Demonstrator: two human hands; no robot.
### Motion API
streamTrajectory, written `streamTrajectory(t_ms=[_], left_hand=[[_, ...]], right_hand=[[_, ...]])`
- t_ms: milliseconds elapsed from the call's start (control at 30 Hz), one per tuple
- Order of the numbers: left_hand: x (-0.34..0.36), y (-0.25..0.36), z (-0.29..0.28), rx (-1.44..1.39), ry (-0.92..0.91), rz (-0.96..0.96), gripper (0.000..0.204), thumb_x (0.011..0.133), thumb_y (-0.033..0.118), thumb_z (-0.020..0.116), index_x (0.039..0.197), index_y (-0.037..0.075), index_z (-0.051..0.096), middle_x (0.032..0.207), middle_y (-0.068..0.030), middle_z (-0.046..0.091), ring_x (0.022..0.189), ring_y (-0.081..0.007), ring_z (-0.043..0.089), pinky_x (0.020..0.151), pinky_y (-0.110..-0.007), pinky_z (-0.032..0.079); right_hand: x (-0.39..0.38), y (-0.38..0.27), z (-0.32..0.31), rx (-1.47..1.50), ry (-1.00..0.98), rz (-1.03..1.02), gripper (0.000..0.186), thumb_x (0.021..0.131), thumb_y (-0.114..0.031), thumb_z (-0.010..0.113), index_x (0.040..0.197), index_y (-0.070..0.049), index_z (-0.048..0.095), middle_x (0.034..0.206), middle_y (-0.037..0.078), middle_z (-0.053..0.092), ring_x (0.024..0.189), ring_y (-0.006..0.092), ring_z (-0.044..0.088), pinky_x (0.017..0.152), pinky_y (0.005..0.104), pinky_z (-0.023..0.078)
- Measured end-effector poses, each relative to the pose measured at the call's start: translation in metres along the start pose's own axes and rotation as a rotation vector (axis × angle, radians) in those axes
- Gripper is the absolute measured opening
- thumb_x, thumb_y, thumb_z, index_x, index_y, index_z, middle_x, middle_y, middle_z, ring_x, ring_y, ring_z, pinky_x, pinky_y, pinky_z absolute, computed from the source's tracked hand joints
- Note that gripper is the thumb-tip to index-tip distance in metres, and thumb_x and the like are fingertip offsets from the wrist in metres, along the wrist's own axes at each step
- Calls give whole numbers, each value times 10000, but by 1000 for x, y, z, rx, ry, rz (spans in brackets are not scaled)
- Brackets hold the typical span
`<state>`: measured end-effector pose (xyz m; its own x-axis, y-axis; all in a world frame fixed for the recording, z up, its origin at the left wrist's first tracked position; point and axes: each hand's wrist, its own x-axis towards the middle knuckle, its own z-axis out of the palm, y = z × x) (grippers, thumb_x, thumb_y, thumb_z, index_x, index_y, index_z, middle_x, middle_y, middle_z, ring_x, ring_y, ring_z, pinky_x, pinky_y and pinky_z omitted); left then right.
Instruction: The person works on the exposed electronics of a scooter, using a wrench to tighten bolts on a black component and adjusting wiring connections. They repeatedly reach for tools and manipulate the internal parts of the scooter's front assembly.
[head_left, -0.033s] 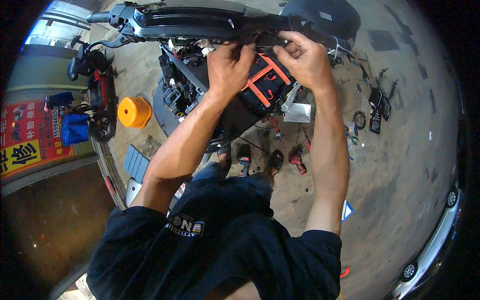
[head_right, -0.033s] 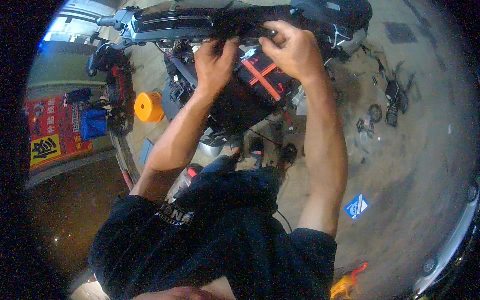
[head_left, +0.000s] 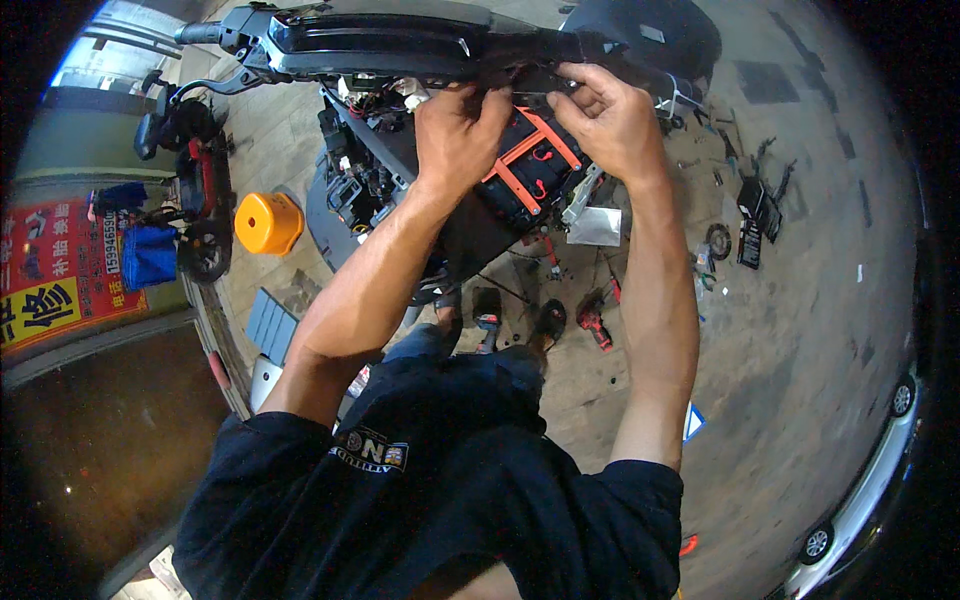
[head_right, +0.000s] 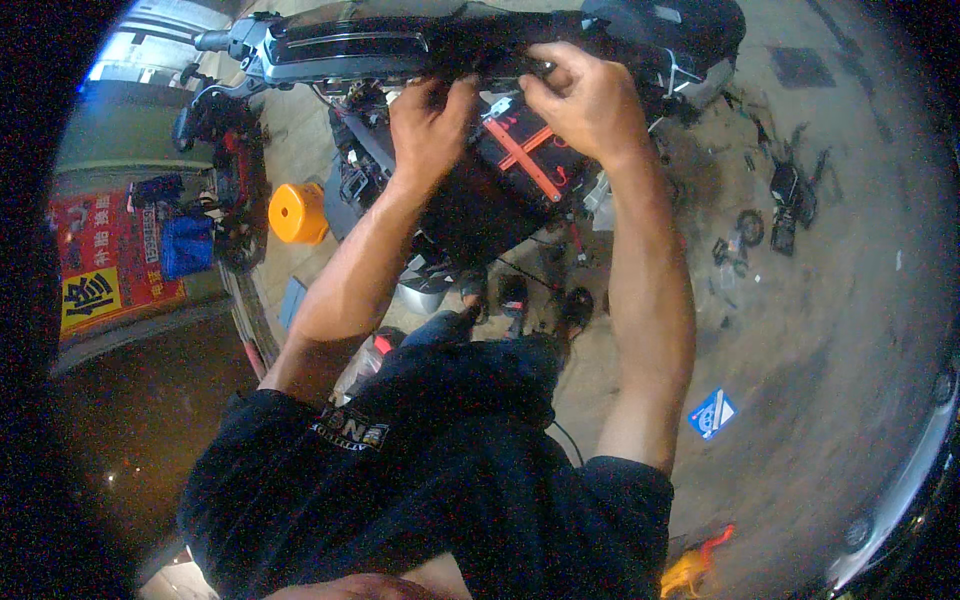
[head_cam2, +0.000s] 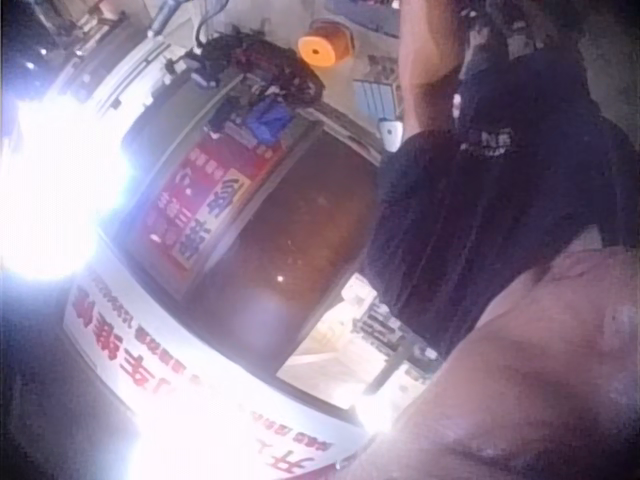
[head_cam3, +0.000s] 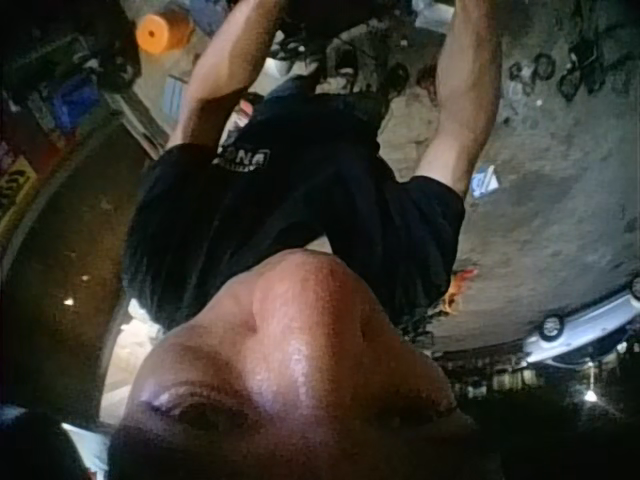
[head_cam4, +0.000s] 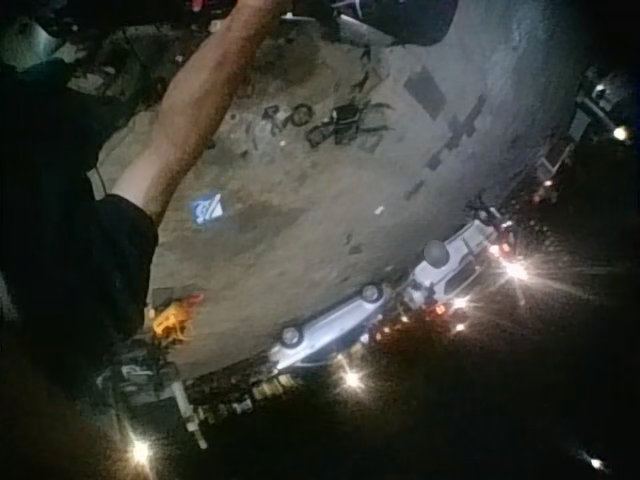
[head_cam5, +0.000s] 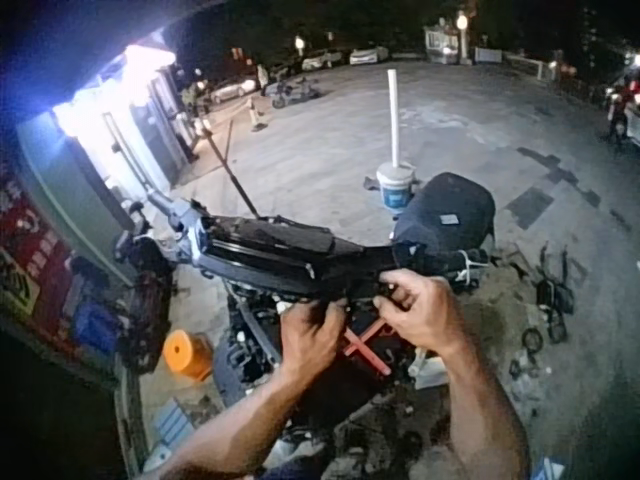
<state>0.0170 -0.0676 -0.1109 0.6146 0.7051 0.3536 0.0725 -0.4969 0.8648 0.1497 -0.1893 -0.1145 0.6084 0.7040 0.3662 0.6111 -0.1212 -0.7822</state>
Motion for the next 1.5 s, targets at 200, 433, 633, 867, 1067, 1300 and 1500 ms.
streamTrajectory(t_ms=[200,433,633,867,1067,1300,1500], left_hand=[[0,-1,-1,30,-27,18,222,841,205,608,883,-4,670,685,-128,666,618,-195,648,590,-309,487],[-7,-4,4,-130,47,26,198,881,182,603,869,-5,667,651,-61,639,583,-99,561,545,-272,454],[-9,-7,1,-176,-16,-89,188,872,144,592,973,-3,651,686,-86,650,601,-112,584,581,-277,474],[-49,3,-15,-150,81,96,256,872,107,556,1096,1,618,731,-99,656,629,-127,601,598,-284,480],[-182,-12,-58,-118,-202,-215,273,860,94,562,1114,3,604,692,-78,605,631,-95,568,603,-267,467],[-306,-64,-102,-534,335,-896,230,903,194,608,1057,24,626,862,-47,650,695,-98,592,598,-254,500],[-322,-82,-147,-322,406,-978,228,896,218,626,948,-4,625,790,-45,646,666,-102,578,597,-244,461]], right_hand=[[-3,1,3,-145,78,-130,313,786,-124,719,1074,-25,646,630,67,624,541,70,571,522,245,470],[-14,-10,-5,-129,97,-187,350,775,-100,709,1120,-77,653,628,73,605,514,91,555,515,251,469],[-13,-30,-2,-249,-90,-162,329,793,-221,651,1117,-168,654,753,142,665,680,315,654,639,408,525],[-11,-35,3,-374,-87,-163,365,807,-188,616,1172,-169,620,629,140,602,589,328,605,563,413,476],[-16,-44,-8,-299,-192,-182,457,819,-233,629,1260,-138,551,725,173,647,654,353,635,606,439,499],[-136,0,31,123,-313,53,259,848,-106,636,1088,-11,649,863,97,695,769,136,647,703,285,517],[-281,45,57,168,-618,575,203,856,-179,660,904,17,657,777,64,664,716,115,593,676,278,482]])
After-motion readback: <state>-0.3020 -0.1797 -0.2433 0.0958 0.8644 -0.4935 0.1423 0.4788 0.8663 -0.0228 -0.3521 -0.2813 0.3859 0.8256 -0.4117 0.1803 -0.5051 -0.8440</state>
